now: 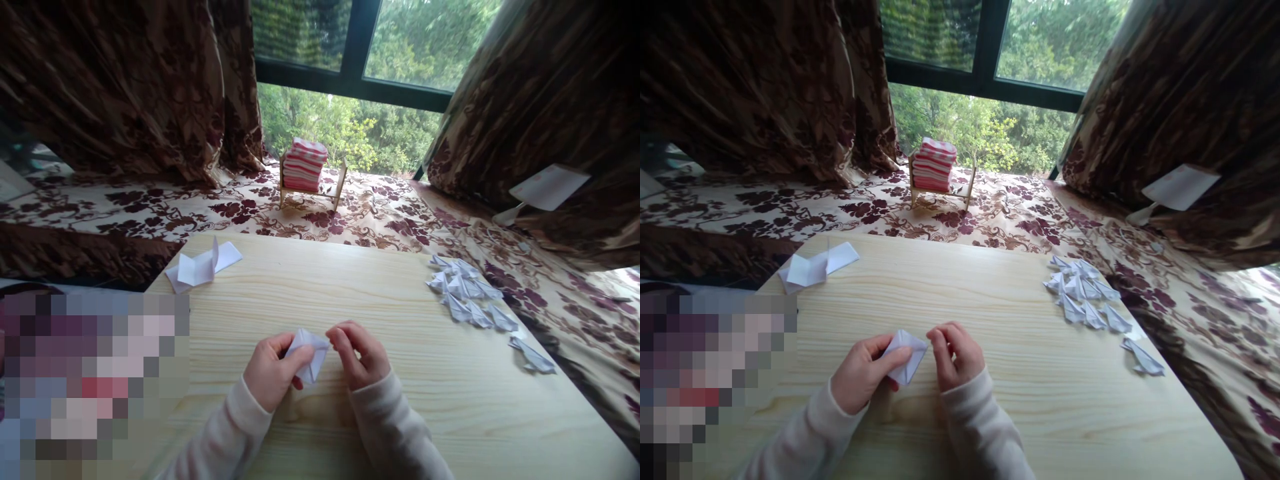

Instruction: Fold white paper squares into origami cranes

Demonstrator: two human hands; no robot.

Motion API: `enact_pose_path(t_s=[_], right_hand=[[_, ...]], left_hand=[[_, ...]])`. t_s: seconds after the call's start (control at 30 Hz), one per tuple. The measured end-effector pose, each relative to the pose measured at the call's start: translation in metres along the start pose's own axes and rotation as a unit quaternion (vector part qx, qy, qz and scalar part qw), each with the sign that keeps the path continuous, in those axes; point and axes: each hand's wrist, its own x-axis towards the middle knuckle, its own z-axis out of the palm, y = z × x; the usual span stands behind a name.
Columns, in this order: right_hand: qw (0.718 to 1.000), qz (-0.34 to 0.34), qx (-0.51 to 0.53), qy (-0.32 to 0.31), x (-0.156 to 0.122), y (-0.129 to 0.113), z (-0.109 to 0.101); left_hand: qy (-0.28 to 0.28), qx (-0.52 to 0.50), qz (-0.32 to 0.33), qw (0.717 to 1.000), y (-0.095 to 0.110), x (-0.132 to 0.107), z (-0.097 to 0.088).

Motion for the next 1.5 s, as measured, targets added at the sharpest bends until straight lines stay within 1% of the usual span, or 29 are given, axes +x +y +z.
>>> enact_pose_path(t_s=[0.03, 0.1, 0.13, 0.2, 0.33, 0.47, 0.6, 0.73, 0.87, 1.07, 1.23, 1.37, 1.5], right_hand=[[0.999, -0.036, -0.011, 0.018, -0.002, -0.001, -0.001], [0.994, -0.104, -0.042, 0.02, -0.009, -0.004, -0.002], [0.99, -0.125, -0.061, 0.015, -0.013, -0.005, -0.002], [0.985, -0.145, -0.094, 0.004, -0.019, -0.005, 0.002], [0.981, -0.156, -0.116, -0.004, -0.021, -0.001, 0.01], [0.981, -0.171, -0.091, -0.008, -0.018, -0.001, 0.013], [0.987, -0.157, -0.036, -0.009, -0.016, -0.005, 0.013], [0.989, -0.144, -0.033, -0.011, -0.017, -0.004, 0.015], [0.982, -0.173, -0.078, -0.002, -0.016, -0.001, 0.015], [0.956, -0.24, -0.17, 0.014, -0.011, -0.006, 0.006], [0.938, -0.268, -0.218, 0.017, -0.008, -0.011, 0.006], [0.934, -0.271, -0.235, 0.014, -0.007, -0.008, 0.006], [0.942, -0.266, -0.202, 0.032, -0.004, -0.001, 0.005]], left_hand=[[0.016, -0.019, -0.003, 1.0, -0.002, 0.001, -0.001], [0.042, -0.058, -0.007, 0.997, -0.005, 0.003, -0.002], [0.052, -0.075, -0.009, 0.996, -0.006, 0.003, -0.002], [0.063, -0.105, -0.014, 0.992, -0.007, 0.004, -0.002], [0.067, -0.15, -0.027, 0.986, -0.008, 0.005, -0.002], [0.058, -0.176, -0.032, 0.982, -0.009, 0.006, -0.004], [0.043, -0.192, -0.026, 0.98, -0.01, 0.006, -0.005], [0.025, -0.209, -0.041, 0.977, -0.008, 0.005, -0.006], [0.027, -0.219, -0.051, 0.974, -0.008, 0.004, -0.007], [0.037, -0.222, -0.039, 0.974, -0.012, 0.006, -0.005], [0.051, -0.213, -0.034, 0.975, -0.013, 0.005, -0.004], [0.064, -0.211, -0.036, 0.975, -0.011, 0.003, -0.004], [0.062, -0.2, -0.035, 0.977, -0.01, 0.003, -0.004]])
